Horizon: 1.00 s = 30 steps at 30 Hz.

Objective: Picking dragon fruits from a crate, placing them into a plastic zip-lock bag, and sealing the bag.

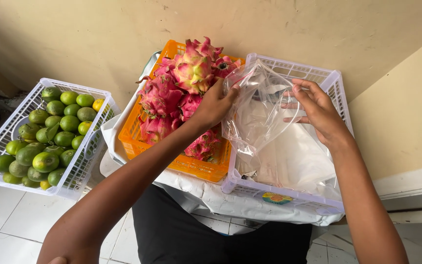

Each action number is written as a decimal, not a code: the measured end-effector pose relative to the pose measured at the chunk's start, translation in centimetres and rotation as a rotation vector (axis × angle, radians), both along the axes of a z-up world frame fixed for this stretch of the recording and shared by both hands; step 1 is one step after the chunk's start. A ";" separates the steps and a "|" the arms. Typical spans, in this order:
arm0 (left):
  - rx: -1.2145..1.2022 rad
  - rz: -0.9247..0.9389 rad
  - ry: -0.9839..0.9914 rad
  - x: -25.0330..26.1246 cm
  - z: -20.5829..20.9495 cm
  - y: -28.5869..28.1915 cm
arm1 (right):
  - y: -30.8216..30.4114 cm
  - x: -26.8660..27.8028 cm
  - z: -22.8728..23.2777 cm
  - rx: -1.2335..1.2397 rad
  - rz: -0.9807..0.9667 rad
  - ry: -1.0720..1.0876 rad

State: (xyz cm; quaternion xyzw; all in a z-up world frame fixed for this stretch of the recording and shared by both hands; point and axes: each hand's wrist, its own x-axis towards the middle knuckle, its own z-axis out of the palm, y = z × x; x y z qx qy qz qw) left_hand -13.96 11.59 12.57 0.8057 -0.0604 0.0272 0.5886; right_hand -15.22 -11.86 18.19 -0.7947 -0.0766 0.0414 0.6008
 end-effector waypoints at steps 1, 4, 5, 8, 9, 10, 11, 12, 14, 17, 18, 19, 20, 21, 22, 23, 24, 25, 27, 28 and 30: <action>-0.010 0.008 0.024 0.2 -0.3 -0.1 | -0.1 -0.2 0.1 0.005 0.021 0.001; -0.048 0.023 0.036 0.1 -0.3 -0.8 | -0.2 -0.5 0.0 0.001 0.054 0.021; -0.076 0.028 0.035 -0.2 -0.2 -1.2 | -0.3 -0.8 -0.2 -0.008 0.062 0.050; -0.081 0.060 0.061 1.1 -2.0 -1.3 | -0.3 -0.8 -0.5 0.008 0.099 0.111; -0.081 0.060 0.062 0.6 -1.7 -1.4 | -0.5 -0.4 -1.0 0.008 0.098 0.112; -0.085 0.056 0.067 0.2 -1.4 -1.4 | -0.7 0.0 -1.4 0.014 0.116 0.117; -0.088 0.056 0.073 -0.4 -1.1 -1.4 | -0.8 0.4 -1.9 0.020 0.138 0.124; -0.088 0.060 0.075 -0.5 -1.4 -1.3 | -1.6 1.1 -2.8 0.020 0.142 0.127; -0.037 0.068 0.097 -0.7 -1.6 -0.7 | -2.9 2.8 -4.5 0.009 0.074 0.117; -0.077 0.020 0.103 -1.2 -1.3 0.3 | -1.0 1.2 -2.9 0.003 0.080 0.127; -0.076 0.023 0.104 -1.1 -2.1 0.7 | -0.8 1.1 -3.1 0.004 0.082 0.128; -0.102 0.005 0.106 -0.8 -2.9 1.0 | -0.6 1.2 -3.1 0.003 0.088 0.121; -0.129 -0.012 0.107 -0.5 -3.6 1.4 | -0.4 1.2 -3.1 0.002 0.094 0.115; -0.128 -0.007 0.110 -1.7 -2.3 1.6 | -0.3 1.1 -3.0 0.003 0.100 0.118; -0.160 -0.021 0.120 -2.8 -1.1 1.8 | -0.3 1.0 -3.0 0.028 0.092 0.133; -0.193 -0.031 0.125 -3.9 0.3 2.1 | -0.1 1.0 -2.8 0.053 0.087 0.145; -0.193 -0.022 0.123 -4.3 0.9 2.4 | 0.1 0.9 -2.5 0.054 0.097 0.144; -0.227 -0.037 0.096 -4.8 1.4 2.6 | 0.3 0.7 -2.1 0.075 0.112 0.134; -0.262 -0.048 0.071 -6.0 2.7 3.0 | 0.5 0.6 -1.4 0.096 0.129 0.127; -0.288 -0.073 0.019 -6.6 3.5 3.3 | 0.7 0.7 -1.0 0.145 0.143 0.125; -0.316 -0.093 -0.034 -7.5 5.6 3.8 | 1.5 0.5 0.8 0.193 0.161 0.124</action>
